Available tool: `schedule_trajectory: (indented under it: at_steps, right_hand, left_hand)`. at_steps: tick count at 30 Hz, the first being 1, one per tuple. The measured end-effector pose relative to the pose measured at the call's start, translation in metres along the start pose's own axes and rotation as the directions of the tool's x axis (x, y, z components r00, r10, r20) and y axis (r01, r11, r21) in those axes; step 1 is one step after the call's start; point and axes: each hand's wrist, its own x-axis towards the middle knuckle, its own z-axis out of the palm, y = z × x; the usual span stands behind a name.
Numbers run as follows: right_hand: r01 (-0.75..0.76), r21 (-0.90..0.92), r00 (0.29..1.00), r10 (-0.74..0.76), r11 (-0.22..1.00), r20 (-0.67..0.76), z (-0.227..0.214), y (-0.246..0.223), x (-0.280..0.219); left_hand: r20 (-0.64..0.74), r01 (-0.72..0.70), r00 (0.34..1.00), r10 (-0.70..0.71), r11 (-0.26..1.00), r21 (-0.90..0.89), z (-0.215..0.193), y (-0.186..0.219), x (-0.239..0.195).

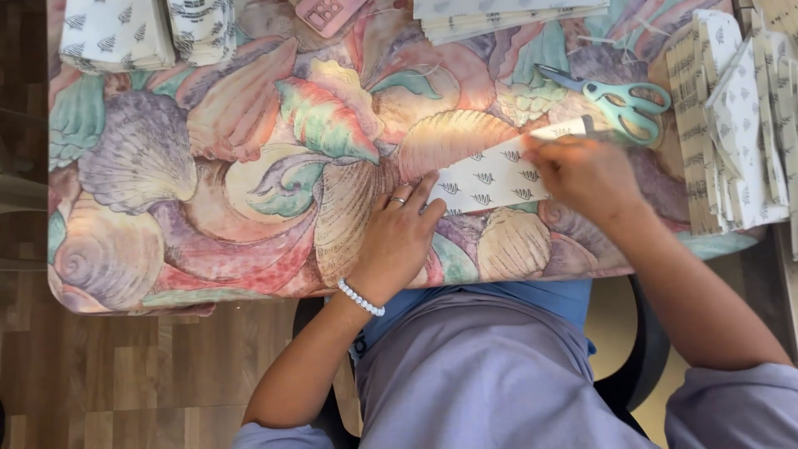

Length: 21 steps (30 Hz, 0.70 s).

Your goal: Folding printed paper sheets into triangular shapes on a table at a fast, efficient pace.

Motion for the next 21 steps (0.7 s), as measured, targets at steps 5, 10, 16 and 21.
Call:
schedule_trajectory:
  at_steps: [5, 10, 16, 21]
  right_hand:
    - [-0.086, -0.084, 0.987, 0.073, 0.993, -0.142, 0.022, 0.044, -0.010]
    - [-0.121, -0.190, 0.955, 0.062, 0.974, -0.291, 0.025, 0.030, -0.010]
    - [0.250, 0.141, 0.928, -0.196, 0.958, -0.317, 0.015, -0.039, -0.039]
    - [0.303, 0.049, 0.903, -0.270, 0.952, -0.334, 0.030, 0.011, -0.057]
  left_hand:
    - [0.044, -0.043, 0.998, 0.043, 0.999, 0.007, -0.010, -0.001, 0.005]
    - [0.204, -0.111, 0.975, 0.090, 0.989, 0.096, -0.002, -0.004, 0.005]
    - [0.169, -0.190, 0.973, 0.156, 0.959, 0.208, -0.013, 0.011, 0.007]
    - [0.100, -0.203, 0.978, 0.185, 0.953, 0.226, -0.007, 0.010, 0.001]
